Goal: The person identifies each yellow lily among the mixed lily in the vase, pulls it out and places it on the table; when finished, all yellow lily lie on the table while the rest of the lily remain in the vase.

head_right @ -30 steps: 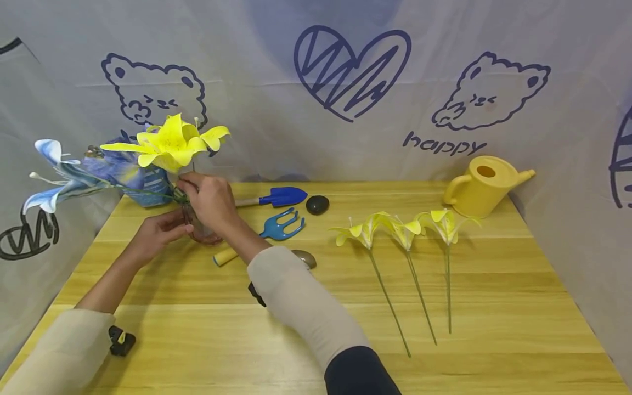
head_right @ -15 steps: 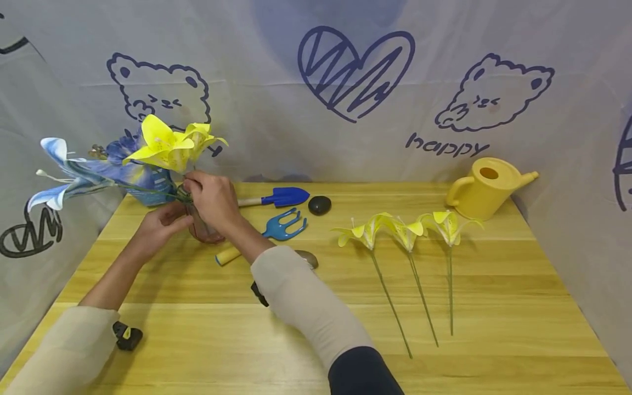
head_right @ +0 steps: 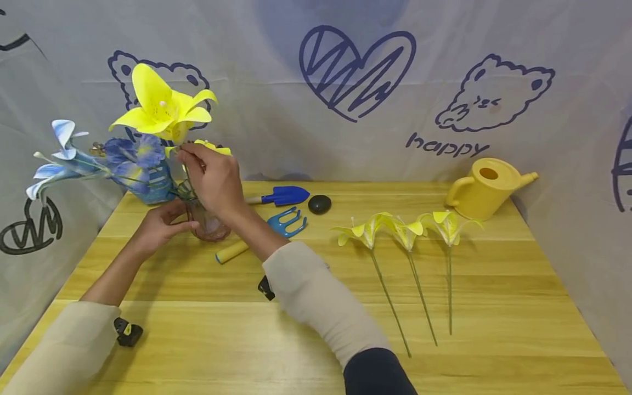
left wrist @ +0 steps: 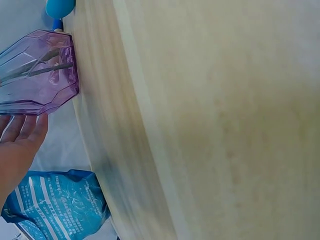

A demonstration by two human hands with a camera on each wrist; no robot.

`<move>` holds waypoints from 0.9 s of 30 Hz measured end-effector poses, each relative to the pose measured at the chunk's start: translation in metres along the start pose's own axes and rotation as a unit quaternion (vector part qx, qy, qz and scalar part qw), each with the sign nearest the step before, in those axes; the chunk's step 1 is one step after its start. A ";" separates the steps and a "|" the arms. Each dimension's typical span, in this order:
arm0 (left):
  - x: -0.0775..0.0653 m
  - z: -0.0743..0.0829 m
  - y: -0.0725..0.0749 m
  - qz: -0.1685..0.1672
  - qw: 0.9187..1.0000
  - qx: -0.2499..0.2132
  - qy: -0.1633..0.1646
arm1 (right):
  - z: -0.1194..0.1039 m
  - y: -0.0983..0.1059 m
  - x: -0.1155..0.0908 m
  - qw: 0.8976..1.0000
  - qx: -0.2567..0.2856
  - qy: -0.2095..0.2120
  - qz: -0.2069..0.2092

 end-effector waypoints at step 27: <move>-0.003 -0.001 0.000 0.005 1.000 0.011 0.008 | 0.013 0.220 -0.095 0.969 -0.146 -0.157 -0.121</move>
Point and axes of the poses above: each hand's wrist, its own x-axis towards the middle knuckle, its own y-axis out of the back of the hand, z = x × y, the point moved 9 cm from there along x, towards the middle knuckle, and after that the axes turned 13 degrees about z, right-handed, at the moved point
